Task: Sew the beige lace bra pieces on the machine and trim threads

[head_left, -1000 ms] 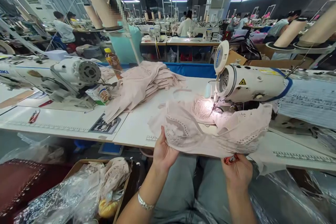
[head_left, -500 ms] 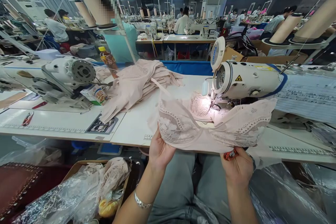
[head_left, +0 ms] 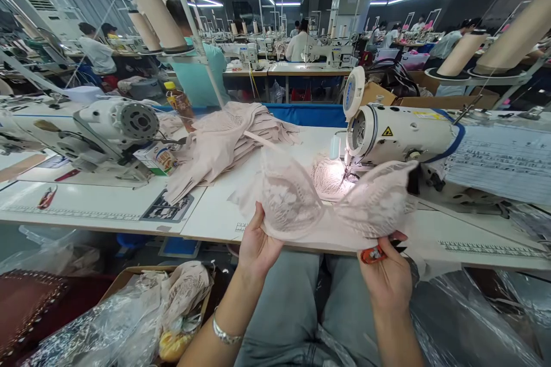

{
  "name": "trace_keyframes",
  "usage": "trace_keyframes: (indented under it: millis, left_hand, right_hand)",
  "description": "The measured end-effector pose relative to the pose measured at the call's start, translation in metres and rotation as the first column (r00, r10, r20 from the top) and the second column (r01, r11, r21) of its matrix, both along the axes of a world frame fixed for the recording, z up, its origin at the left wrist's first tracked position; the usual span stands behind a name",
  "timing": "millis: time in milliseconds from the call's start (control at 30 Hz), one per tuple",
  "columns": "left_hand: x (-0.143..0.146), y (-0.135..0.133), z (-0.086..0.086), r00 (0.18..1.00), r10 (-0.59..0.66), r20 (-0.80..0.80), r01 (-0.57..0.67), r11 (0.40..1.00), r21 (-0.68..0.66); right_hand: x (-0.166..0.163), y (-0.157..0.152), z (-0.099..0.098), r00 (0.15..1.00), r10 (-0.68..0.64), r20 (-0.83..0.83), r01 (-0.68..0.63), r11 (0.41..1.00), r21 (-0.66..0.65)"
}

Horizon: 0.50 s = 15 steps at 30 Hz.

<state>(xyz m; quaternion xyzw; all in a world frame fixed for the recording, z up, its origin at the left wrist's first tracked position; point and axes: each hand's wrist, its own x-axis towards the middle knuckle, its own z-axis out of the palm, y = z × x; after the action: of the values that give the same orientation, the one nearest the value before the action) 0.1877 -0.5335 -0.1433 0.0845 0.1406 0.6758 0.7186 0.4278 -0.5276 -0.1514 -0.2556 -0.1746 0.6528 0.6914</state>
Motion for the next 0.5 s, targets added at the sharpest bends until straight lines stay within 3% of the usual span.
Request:
trace_keyframes:
  millis: [100, 167, 233, 300, 367, 433, 467, 500]
  left_hand:
    - [-0.014, -0.009, -0.005, 0.957, 0.06, -0.285, -0.09, 0.992, -0.093]
    - [-0.033, -0.023, -0.007, 0.846, -0.057, -0.53, -0.021, 0.99, -0.139]
    - [-0.057, -0.041, -0.005, 0.66, -0.211, -0.721, 0.098, 0.976, -0.196]
    - [-0.075, -0.057, 0.001, 0.476, -0.246, -0.844, 0.094, 0.969, -0.23]
    - [-0.08, -0.064, 0.01, 0.296, -0.13, -0.946, -0.047, 0.988, -0.15]
    - [-0.068, -0.061, 0.016, 0.065, 0.085, -0.994, -0.137, 0.988, 0.076]
    - [-0.057, -0.055, 0.017, -0.053, 0.203, -0.978, -0.091, 0.974, 0.207]
    - [-0.045, -0.047, 0.016, -0.137, 0.322, -0.937, 0.036, 0.947, 0.32]
  right_hand:
    - [0.002, -0.006, -0.01, 0.984, 0.101, 0.144, -0.092, 0.993, -0.069]
    - [0.014, -0.014, -0.012, 0.9, 0.241, 0.362, -0.197, 0.968, -0.156]
    - [0.034, -0.023, -0.009, 0.701, 0.379, 0.604, -0.28, 0.925, -0.256]
    - [0.056, -0.027, -0.002, 0.436, 0.434, 0.788, -0.336, 0.891, -0.305]
    - [0.07, -0.027, 0.007, 0.248, 0.33, 0.911, -0.349, 0.907, -0.234]
    - [0.069, -0.022, 0.014, 0.1, 0.115, 0.988, -0.306, 0.949, -0.079]
    - [0.063, -0.019, 0.016, 0.021, -0.005, 1.0, -0.299, 0.954, 0.011]
    - [0.054, -0.016, 0.017, -0.058, -0.122, 0.991, -0.333, 0.938, 0.096]
